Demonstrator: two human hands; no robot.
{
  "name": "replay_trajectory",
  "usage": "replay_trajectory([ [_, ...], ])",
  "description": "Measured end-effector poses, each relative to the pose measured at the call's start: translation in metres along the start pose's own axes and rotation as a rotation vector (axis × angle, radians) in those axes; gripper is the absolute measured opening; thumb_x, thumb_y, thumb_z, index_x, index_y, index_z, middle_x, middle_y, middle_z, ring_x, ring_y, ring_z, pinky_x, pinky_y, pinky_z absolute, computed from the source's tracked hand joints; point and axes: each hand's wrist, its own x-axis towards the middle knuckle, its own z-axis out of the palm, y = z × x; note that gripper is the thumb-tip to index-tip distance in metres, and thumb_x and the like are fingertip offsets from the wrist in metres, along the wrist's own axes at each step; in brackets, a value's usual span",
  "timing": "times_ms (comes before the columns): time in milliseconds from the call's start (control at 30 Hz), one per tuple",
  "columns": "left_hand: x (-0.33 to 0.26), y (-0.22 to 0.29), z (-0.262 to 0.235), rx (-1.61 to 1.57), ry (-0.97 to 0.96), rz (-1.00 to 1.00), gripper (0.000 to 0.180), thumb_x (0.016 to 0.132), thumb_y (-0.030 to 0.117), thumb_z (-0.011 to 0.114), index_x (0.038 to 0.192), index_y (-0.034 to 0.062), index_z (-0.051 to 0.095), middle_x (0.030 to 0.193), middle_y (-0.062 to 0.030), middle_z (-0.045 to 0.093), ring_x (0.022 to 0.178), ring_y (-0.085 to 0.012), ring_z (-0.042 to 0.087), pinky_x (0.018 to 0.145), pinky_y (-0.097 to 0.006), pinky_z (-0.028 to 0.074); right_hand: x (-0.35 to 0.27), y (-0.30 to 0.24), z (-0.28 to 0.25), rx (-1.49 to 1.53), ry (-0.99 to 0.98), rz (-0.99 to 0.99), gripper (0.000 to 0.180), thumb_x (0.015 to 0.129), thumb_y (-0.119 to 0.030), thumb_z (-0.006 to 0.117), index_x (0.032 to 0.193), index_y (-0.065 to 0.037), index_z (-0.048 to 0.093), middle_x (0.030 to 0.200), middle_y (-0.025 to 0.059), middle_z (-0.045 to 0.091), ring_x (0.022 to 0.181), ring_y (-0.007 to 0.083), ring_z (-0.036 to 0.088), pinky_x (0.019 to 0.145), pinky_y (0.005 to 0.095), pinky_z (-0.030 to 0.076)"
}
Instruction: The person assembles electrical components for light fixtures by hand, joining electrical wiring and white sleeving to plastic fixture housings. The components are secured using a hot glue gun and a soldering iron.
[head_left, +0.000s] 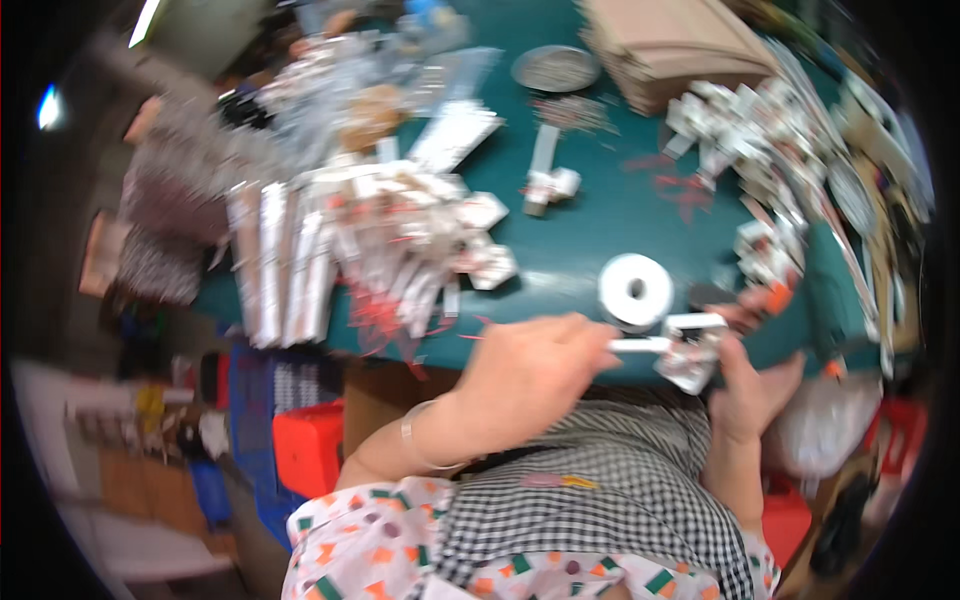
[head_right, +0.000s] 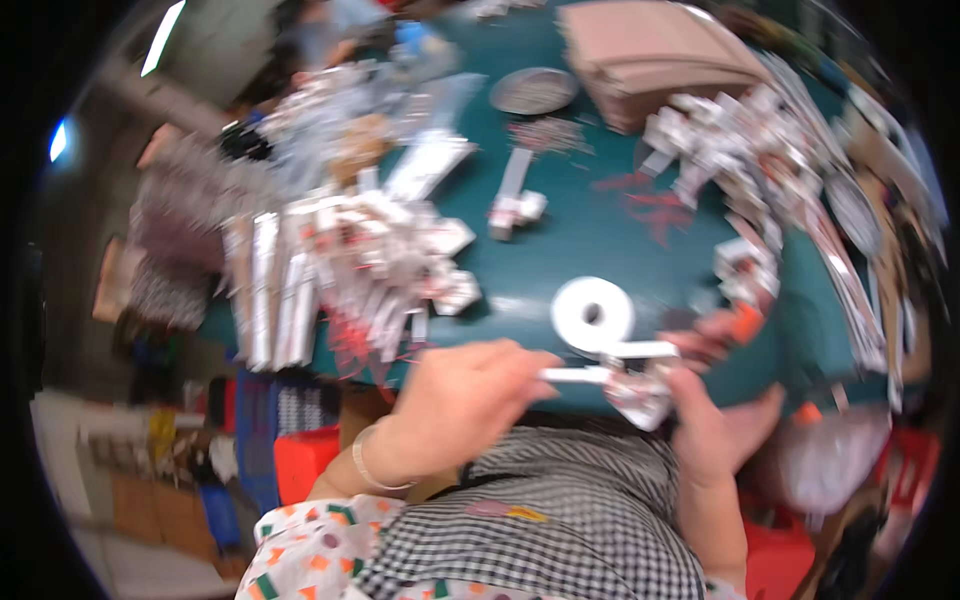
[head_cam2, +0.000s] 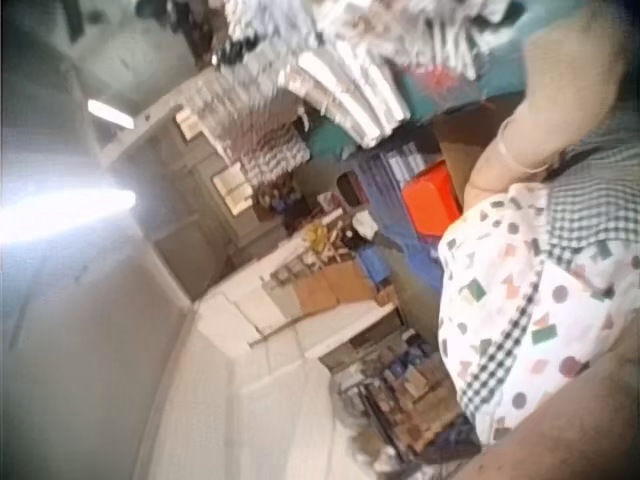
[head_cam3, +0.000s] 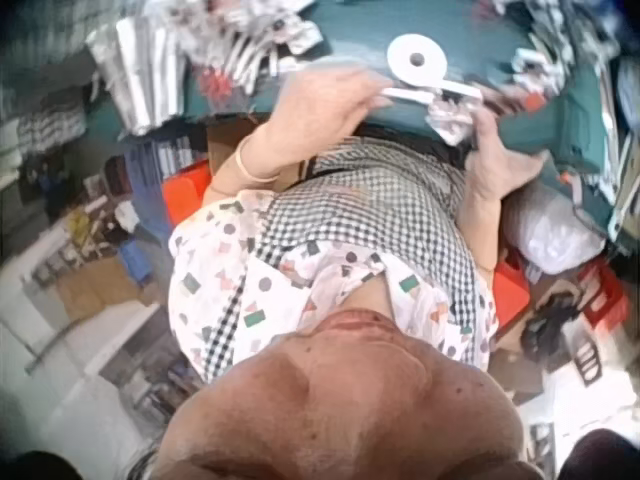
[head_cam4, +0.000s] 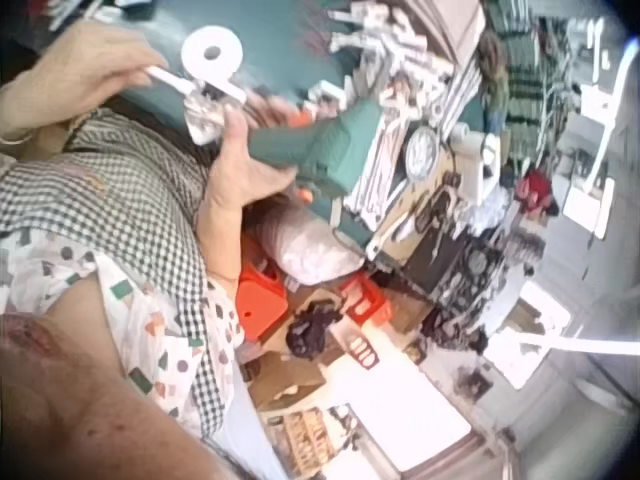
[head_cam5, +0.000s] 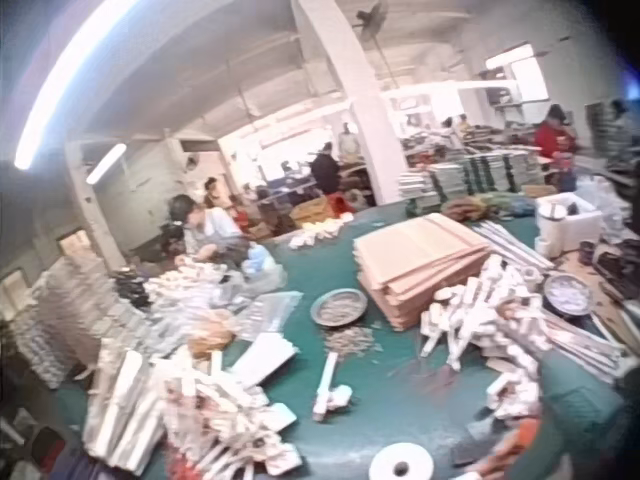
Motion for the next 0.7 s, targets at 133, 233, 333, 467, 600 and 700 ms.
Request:
replay_trajectory([
  [133, -0.009, -0.007, -0.033, -0.046, 0.168, -0.15, 0.018, 0.08, 0.005, 0.068, 0.098, 0.0011, 0.066, 0.074, -0.0112, 0.062, 0.059, -0.0243, 0.06, 0.054, -0.033, 0.048, -0.002, 0.001, -0.022, -0.061, 0.046, -0.136, 0.064, 0.079, -0.003, 0.071, 0.134, 0.002, 0.039, 0.11, 0.0099, 0.054, 0.094, 0.0201, 0.059, 0.076, 0.0299, 0.054],
  [233, -0.014, -0.028, -0.08, 0.049, 0.413, -0.325, 0.013, 0.086, 0.006, 0.061, 0.096, 0.0004, 0.066, 0.076, -0.0145, 0.064, 0.064, -0.025, 0.062, 0.058, -0.033, 0.048, 0.002, 0.002, -0.025, -0.076, 0.036, -0.135, 0.067, 0.082, 0.003, 0.066, 0.141, 0.0, 0.034, 0.109, 0.0075, 0.054, 0.092, 0.0156, 0.057, 0.075, 0.0277, 0.052],
  [333, -0.023, -0.065, -0.125, 0.213, 0.631, -0.467, 0.022, 0.09, 0.006, 0.056, 0.11, -0.0011, 0.064, 0.077, -0.0133, 0.063, 0.065, -0.019, 0.058, 0.061, -0.031, 0.046, 0.005, 0.005, -0.019, -0.06, 0.034, -0.124, 0.067, 0.082, 0.002, 0.066, 0.141, 0.0, 0.034, 0.108, 0.0067, 0.053, 0.086, 0.0127, 0.056, 0.07, 0.0259, 0.051],
  [467, -0.039, -0.137, -0.13, 0.384, 0.766, -0.387, 0.025, 0.089, 0.003, 0.056, 0.112, 0.0011, 0.064, 0.08, -0.015, 0.062, 0.07, -0.0227, 0.059, 0.064, -0.034, 0.046, 0.0, 0.007, -0.011, -0.035, 0.016, -0.111, 0.067, 0.082, 0.003, 0.066, 0.141, 0.0, 0.034, 0.108, 0.0065, 0.053, 0.086, 0.0126, 0.055, 0.068, 0.0251, 0.05],
  [600, -0.072, -0.188, -0.108, 0.422, 0.644, -0.669, 0.03, 0.086, 0.0, 0.056, 0.114, 0.0032, 0.064, 0.088, -0.0154, 0.064, 0.077, -0.0255, 0.062, 0.07, -0.035, 0.048, -0.005, 0.006, -0.011, -0.041, 0.043, -0.041, 0.077, 0.077, 0.0, 0.071, 0.143, 0.002, 0.03, 0.104, 0.0072, 0.051, 0.078, 0.0124, 0.055, 0.066, 0.0262, 0.051],
  [700, -0.085, -0.204, -0.086, 0.281, 0.719, -0.583, 0.032, 0.084, -0.002, 0.057, 0.115, 0.0034, 0.064, 0.093, -0.0148, 0.064, 0.079, -0.0249, 0.062, 0.073, -0.033, 0.049, -0.008, 0.008, -0.012, -0.05, 0.038, -0.042, 0.071, 0.078, 0.004, 0.067, 0.141, 0.0, 0.035, 0.104, 0.0051, 0.051, 0.078, 0.011, 0.053, 0.063, 0.0244, 0.048],
])
